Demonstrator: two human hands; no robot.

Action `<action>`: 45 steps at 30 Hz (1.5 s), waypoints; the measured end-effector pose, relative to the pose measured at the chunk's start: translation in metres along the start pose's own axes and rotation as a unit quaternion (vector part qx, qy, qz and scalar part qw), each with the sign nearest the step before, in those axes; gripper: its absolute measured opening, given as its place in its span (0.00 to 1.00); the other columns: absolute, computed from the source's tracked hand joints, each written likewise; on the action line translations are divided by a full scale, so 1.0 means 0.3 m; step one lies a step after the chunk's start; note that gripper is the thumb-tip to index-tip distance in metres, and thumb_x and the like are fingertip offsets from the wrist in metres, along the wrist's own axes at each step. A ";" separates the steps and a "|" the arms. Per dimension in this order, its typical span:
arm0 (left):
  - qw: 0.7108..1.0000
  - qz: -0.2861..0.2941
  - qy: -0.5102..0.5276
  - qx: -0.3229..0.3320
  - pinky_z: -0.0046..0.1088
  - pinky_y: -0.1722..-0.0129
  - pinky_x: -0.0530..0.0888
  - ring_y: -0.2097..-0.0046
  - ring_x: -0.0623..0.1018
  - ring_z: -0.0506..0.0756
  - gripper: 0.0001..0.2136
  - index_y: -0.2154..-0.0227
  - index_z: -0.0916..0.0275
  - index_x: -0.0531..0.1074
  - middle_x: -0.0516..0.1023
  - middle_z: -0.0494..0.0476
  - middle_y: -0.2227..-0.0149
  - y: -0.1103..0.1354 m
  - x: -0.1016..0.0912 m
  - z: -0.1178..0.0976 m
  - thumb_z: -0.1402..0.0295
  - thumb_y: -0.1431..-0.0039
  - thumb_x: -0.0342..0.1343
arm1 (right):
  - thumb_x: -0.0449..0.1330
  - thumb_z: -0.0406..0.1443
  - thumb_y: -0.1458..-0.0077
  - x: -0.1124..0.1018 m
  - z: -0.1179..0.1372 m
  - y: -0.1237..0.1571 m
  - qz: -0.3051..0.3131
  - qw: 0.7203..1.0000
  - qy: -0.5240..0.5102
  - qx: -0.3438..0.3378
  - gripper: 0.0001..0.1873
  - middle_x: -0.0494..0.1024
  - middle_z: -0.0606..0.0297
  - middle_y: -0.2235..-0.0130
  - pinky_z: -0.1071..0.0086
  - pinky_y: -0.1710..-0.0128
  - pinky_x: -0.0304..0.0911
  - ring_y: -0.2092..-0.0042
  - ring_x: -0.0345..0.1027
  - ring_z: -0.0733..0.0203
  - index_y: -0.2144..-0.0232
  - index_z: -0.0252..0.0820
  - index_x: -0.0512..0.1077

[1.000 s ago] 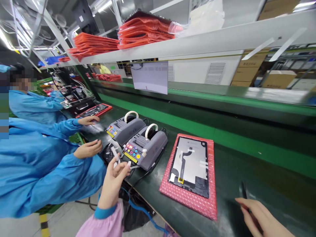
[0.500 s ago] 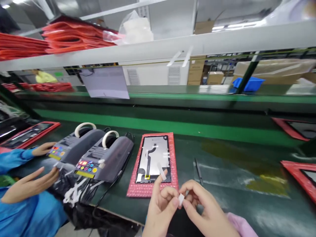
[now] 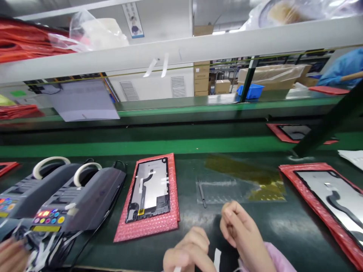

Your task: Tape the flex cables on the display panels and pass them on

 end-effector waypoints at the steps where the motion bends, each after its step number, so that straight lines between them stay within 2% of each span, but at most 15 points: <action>1: 1.000 -0.001 -0.009 0.002 0.32 0.65 0.68 0.75 0.68 0.53 0.21 0.40 0.40 0.60 0.74 0.43 0.80 -0.008 0.020 0.009 0.60 0.32 0.57 | 0.58 0.52 0.36 -0.023 0.001 0.001 0.008 0.999 -0.031 0.019 0.20 0.67 0.72 0.77 0.78 0.86 0.42 0.83 0.51 0.72 0.72 0.45 0.65; 3: 0.998 0.014 -0.033 -0.046 0.33 0.62 0.69 0.71 0.72 0.53 0.23 0.37 0.43 0.58 0.77 0.46 0.76 -0.017 0.062 0.046 0.59 0.32 0.57 | 0.60 0.53 0.37 -0.079 0.030 0.013 0.008 0.999 -0.042 0.013 0.17 0.72 0.67 0.72 0.77 0.84 0.49 0.80 0.57 0.70 0.65 0.46 0.72; 5: 0.993 0.041 -0.042 -0.099 0.34 0.57 0.70 0.65 0.75 0.54 0.26 0.35 0.45 0.55 0.80 0.49 0.69 -0.014 0.106 0.086 0.59 0.32 0.57 | 0.61 0.55 0.40 -0.147 0.097 0.039 -0.019 0.998 0.010 -0.061 0.20 0.76 0.62 0.64 0.74 0.76 0.61 0.73 0.66 0.65 0.54 0.50 0.75; 7: 0.989 0.072 -0.033 -0.125 0.34 0.53 0.70 0.61 0.76 0.54 0.26 0.34 0.46 0.54 0.81 0.51 0.65 -0.001 0.155 0.119 0.61 0.31 0.56 | 0.65 0.56 0.44 -0.210 0.175 0.078 -0.048 0.984 0.104 -0.134 0.24 0.77 0.58 0.56 0.71 0.68 0.66 0.65 0.71 0.61 0.52 0.53 0.78; 11: 0.966 0.164 -0.011 -0.202 0.35 0.47 0.68 0.56 0.77 0.54 0.26 0.35 0.43 0.53 0.80 0.50 0.60 0.042 0.278 0.188 0.66 0.30 0.56 | 0.71 0.48 0.48 -0.317 0.274 0.149 -0.084 0.957 0.236 -0.144 0.10 0.80 0.60 0.56 0.71 0.64 0.66 0.60 0.74 0.57 0.68 0.51 0.82; 14: 0.942 0.176 0.014 -0.285 0.36 0.47 0.69 0.53 0.77 0.54 0.29 0.34 0.42 0.48 0.79 0.53 0.53 0.070 0.373 0.264 0.63 0.31 0.56 | 0.69 0.47 0.45 -0.442 0.345 0.193 -0.156 0.951 0.217 -0.155 0.13 0.81 0.62 0.64 0.70 0.62 0.67 0.60 0.75 0.57 0.75 0.48 0.79; 17: 0.922 0.171 0.017 -0.346 0.36 0.49 0.70 0.52 0.76 0.55 0.33 0.33 0.43 0.39 0.76 0.59 0.46 0.078 0.470 0.343 0.59 0.30 0.54 | 0.69 0.50 0.46 -0.631 0.466 0.238 -0.240 0.935 0.191 -0.177 0.16 0.80 0.63 0.69 0.69 0.63 0.68 0.65 0.74 0.58 0.76 0.46 0.76; 19: 0.912 0.226 -0.005 -0.343 0.37 0.47 0.69 0.51 0.76 0.55 0.33 0.32 0.45 0.37 0.76 0.58 0.48 0.064 0.547 0.378 0.61 0.29 0.52 | 0.70 0.50 0.48 -0.772 0.555 0.244 -0.262 0.930 0.216 -0.140 0.17 0.78 0.65 0.73 0.69 0.68 0.66 0.69 0.72 0.60 0.75 0.45 0.75; 22: 0.895 0.335 -0.034 -0.291 0.40 0.44 0.67 0.51 0.76 0.55 0.33 0.31 0.46 0.37 0.77 0.56 0.51 0.023 0.667 0.412 0.69 0.30 0.49 | 0.73 0.50 0.53 -0.972 0.651 0.198 -0.243 0.932 0.266 -0.043 0.19 0.77 0.67 0.73 0.70 0.70 0.63 0.71 0.69 0.63 0.72 0.43 0.74; 24: 0.889 0.387 -0.050 -0.238 0.42 0.42 0.67 0.48 0.75 0.56 0.36 0.30 0.48 0.36 0.77 0.58 0.49 -0.011 0.743 0.435 0.74 0.32 0.49 | 0.74 0.49 0.57 -1.078 0.670 0.138 -0.203 0.937 0.283 0.013 0.21 0.77 0.68 0.73 0.70 0.70 0.62 0.71 0.69 0.63 0.70 0.42 0.73; 27: 0.878 0.444 -0.084 -0.158 0.46 0.41 0.66 0.44 0.74 0.59 0.40 0.29 0.48 0.33 0.76 0.60 0.46 -0.049 0.836 0.489 0.78 0.35 0.49 | 0.74 0.50 0.59 -1.184 0.639 0.040 -0.104 0.943 0.305 0.081 0.23 0.77 0.70 0.74 0.69 0.68 0.63 0.71 0.70 0.64 0.70 0.41 0.72; 30: 0.864 0.476 -0.127 -0.101 0.49 0.41 0.66 0.42 0.72 0.61 0.42 0.29 0.48 0.32 0.75 0.61 0.43 -0.063 0.894 0.557 0.79 0.37 0.49 | 0.75 0.50 0.61 -1.246 0.591 -0.032 -0.038 0.945 0.305 0.113 0.24 0.77 0.70 0.76 0.68 0.67 0.64 0.72 0.72 0.63 0.72 0.41 0.73; 35: 0.847 0.497 -0.178 -0.061 0.51 0.44 0.67 0.43 0.70 0.65 0.40 0.29 0.52 0.41 0.74 0.66 0.43 -0.050 0.936 0.640 0.80 0.40 0.50 | 0.75 0.48 0.60 -1.292 0.536 -0.082 0.009 0.951 0.281 0.128 0.22 0.79 0.69 0.73 0.68 0.65 0.66 0.70 0.73 0.63 0.70 0.41 0.74; 40: 0.838 0.517 -0.173 -0.015 0.45 0.47 0.64 0.47 0.69 0.63 0.42 0.29 0.49 0.42 0.75 0.62 0.43 -0.015 0.973 0.664 0.86 0.44 0.45 | 0.73 0.42 0.53 -1.299 0.516 -0.088 0.022 0.950 0.292 0.110 0.14 0.80 0.70 0.72 0.69 0.65 0.64 0.69 0.73 0.64 0.68 0.42 0.75; 45: 0.836 0.522 -0.166 0.040 0.40 0.53 0.60 0.50 0.69 0.61 0.48 0.30 0.36 0.38 0.72 0.55 0.38 0.034 1.002 0.672 0.87 0.46 0.45 | 0.72 0.44 0.51 -1.290 0.517 -0.082 0.007 0.943 0.319 0.097 0.14 0.80 0.69 0.71 0.68 0.65 0.64 0.68 0.74 0.62 0.68 0.43 0.74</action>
Point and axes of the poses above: each hand's wrist, its own y-axis away from the middle knuckle, its own x-axis out of the palm, z = x × y, the point moved 4 cm from there along -y, towards the middle knuckle
